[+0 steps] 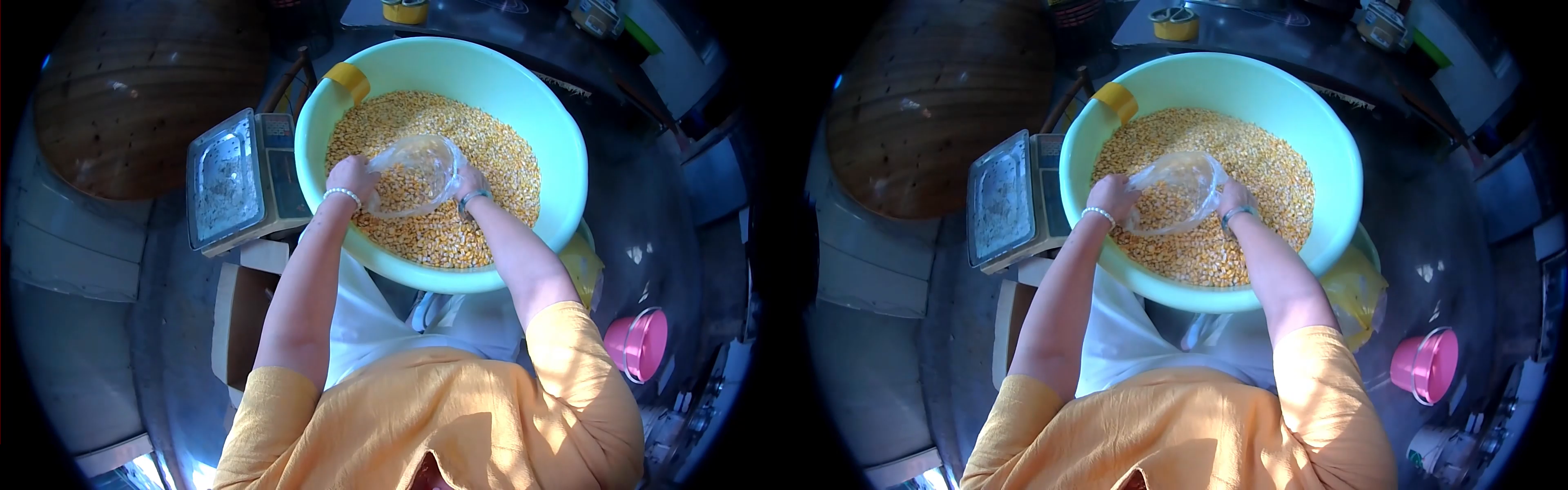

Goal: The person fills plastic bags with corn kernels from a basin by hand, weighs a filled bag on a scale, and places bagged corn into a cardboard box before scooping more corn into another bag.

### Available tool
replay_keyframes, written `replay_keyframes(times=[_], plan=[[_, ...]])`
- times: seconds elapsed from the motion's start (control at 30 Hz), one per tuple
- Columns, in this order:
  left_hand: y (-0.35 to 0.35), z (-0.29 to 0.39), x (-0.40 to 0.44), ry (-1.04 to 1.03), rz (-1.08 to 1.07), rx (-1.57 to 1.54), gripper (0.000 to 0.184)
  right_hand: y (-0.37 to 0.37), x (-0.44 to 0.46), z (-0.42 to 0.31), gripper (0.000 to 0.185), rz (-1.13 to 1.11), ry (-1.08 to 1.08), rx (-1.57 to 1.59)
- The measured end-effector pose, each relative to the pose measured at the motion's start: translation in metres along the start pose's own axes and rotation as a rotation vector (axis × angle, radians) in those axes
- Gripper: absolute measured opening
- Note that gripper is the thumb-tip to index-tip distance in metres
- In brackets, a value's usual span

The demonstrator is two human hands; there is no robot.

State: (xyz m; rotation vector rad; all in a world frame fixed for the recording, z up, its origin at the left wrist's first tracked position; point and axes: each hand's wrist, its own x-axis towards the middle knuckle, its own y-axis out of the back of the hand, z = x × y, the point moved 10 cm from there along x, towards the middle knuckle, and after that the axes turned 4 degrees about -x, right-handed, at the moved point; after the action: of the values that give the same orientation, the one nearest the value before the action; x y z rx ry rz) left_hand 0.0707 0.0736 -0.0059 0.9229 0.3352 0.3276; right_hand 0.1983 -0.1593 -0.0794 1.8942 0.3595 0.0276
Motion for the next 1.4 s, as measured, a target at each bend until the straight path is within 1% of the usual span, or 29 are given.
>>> replay_keyframes(times=[0.1,0.2,0.3,0.33,0.43,0.53,0.63,0.67,0.8,0.87,0.9,1.0,1.1,1.2,1.27,1.33,1.4], plan=[[0.0,0.0,0.0,-0.008,0.002,0.008,0.035,-0.023,0.022,0.015,0.028,-0.007,0.064,0.031],[0.0,0.0,0.0,-0.021,0.024,0.005,0.036,-0.021,0.037,0.028,0.027,0.018,-0.008,0.057],[0.001,0.001,-0.001,-0.029,0.017,0.012,0.036,-0.036,0.03,0.058,0.016,-0.07,-0.394,0.828],[0.0,0.001,-0.001,-0.027,0.016,0.011,0.036,-0.033,0.025,0.058,0.015,-0.015,-0.445,0.994],[0.0,0.0,0.0,-0.014,0.009,0.004,0.035,-0.03,0.02,0.056,0.016,-0.159,-0.465,0.999],[0.0,-0.001,-0.001,0.009,0.0,-0.014,0.034,-0.027,0.021,0.053,0.017,-0.143,-0.485,0.997],[0.002,0.001,-0.003,0.003,0.006,-0.031,0.032,0.0,0.018,0.026,0.018,-0.159,-0.364,1.11],[0.004,0.002,-0.004,-0.003,0.004,-0.035,0.031,0.016,0.016,0.016,0.019,-0.156,-0.331,1.087],[0.007,0.006,-0.007,-0.018,0.003,-0.023,0.027,0.079,0.005,-0.044,0.022,-0.172,-0.027,1.26],[0.004,0.003,-0.004,-0.02,0.01,-0.037,0.031,0.1,-0.009,-0.081,0.023,-0.201,0.088,1.321],[0.003,0.003,-0.003,-0.023,0.013,-0.042,0.033,0.102,-0.017,-0.096,0.023,-0.241,0.108,1.281],[0.006,0.004,-0.004,-0.025,0.025,-0.05,0.027,0.088,-0.033,-0.135,0.023,-0.343,0.156,1.144],[0.004,0.0,-0.002,-0.045,0.062,-0.09,0.026,0.045,-0.039,-0.141,0.022,-0.414,0.099,0.815],[0.003,0.0,0.0,-0.055,0.066,-0.105,0.025,0.003,-0.016,-0.119,0.019,-0.319,0.082,0.527],[0.003,0.0,-0.001,-0.05,0.066,-0.108,0.025,-0.004,-0.006,-0.111,0.018,-0.235,0.124,0.327],[0.004,0.0,-0.001,-0.047,0.062,-0.109,0.025,0.005,-0.01,-0.117,0.021,-0.176,0.146,0.149],[0.004,0.001,-0.001,-0.044,0.055,-0.113,0.025,0.014,-0.026,-0.121,0.022,-0.242,0.077,0.182]])
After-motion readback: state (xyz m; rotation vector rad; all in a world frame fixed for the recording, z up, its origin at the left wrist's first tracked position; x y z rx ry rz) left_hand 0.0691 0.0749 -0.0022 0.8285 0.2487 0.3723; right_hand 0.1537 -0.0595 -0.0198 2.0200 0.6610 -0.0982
